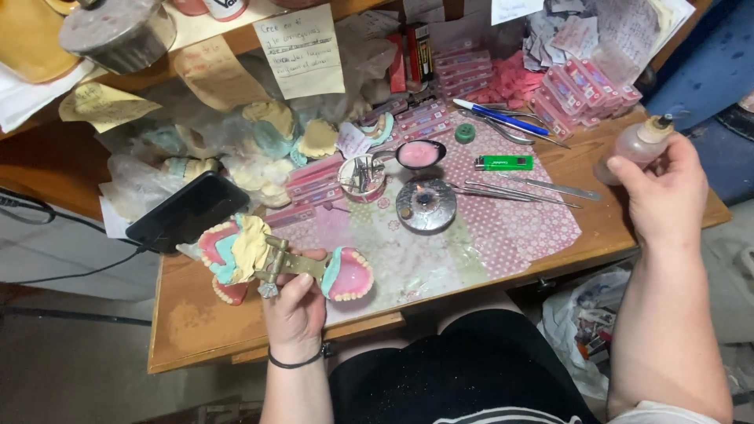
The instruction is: The person works on a dental model mounted on an articulator, using a metal tool to scrape or adjust the surface of the teeth. They also apply a liquid from a bottle to the model and handle a separate pink denture piece.
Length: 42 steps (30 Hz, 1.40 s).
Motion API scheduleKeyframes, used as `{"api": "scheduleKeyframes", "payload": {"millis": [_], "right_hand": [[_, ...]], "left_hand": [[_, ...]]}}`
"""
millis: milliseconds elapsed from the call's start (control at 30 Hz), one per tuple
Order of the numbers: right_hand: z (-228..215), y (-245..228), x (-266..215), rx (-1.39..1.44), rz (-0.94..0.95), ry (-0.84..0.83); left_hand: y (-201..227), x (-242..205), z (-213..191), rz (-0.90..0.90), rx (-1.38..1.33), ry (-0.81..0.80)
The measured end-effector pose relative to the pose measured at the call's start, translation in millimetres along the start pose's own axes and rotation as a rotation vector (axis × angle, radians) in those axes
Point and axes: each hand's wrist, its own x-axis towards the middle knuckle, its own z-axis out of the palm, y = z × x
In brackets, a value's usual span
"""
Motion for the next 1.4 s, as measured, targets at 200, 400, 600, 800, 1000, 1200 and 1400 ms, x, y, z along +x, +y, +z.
{"api": "scheduleKeyframes", "payload": {"millis": [200,400,600,800,1000,1200,1400], "right_hand": [[1,17,4,0.074,-0.064,-0.108],[34,-36,-63,-0.004,-0.576,0.255],[130,-123,-163,-0.101,-0.973,-0.768],[206,-156,-208,-0.349,-1.036,-0.887],[198,-141,-188,-0.458,-0.859,-0.831],[120,-102,-159,-0.669,-0.736,-0.645],[31,-69,-122,-0.770,-0.594,-0.456]], "left_hand": [[-7,1,-11,0.064,-0.060,0.182],[-7,2,-13,0.202,-0.064,0.307],[-8,-1,-21,0.249,-0.135,0.376],[-3,-2,-16,0.238,-0.102,0.305],[-1,0,-9,0.187,-0.109,0.380],[-4,-1,-18,0.142,-0.115,0.505],[3,-4,9,0.155,-0.051,0.513]]}}
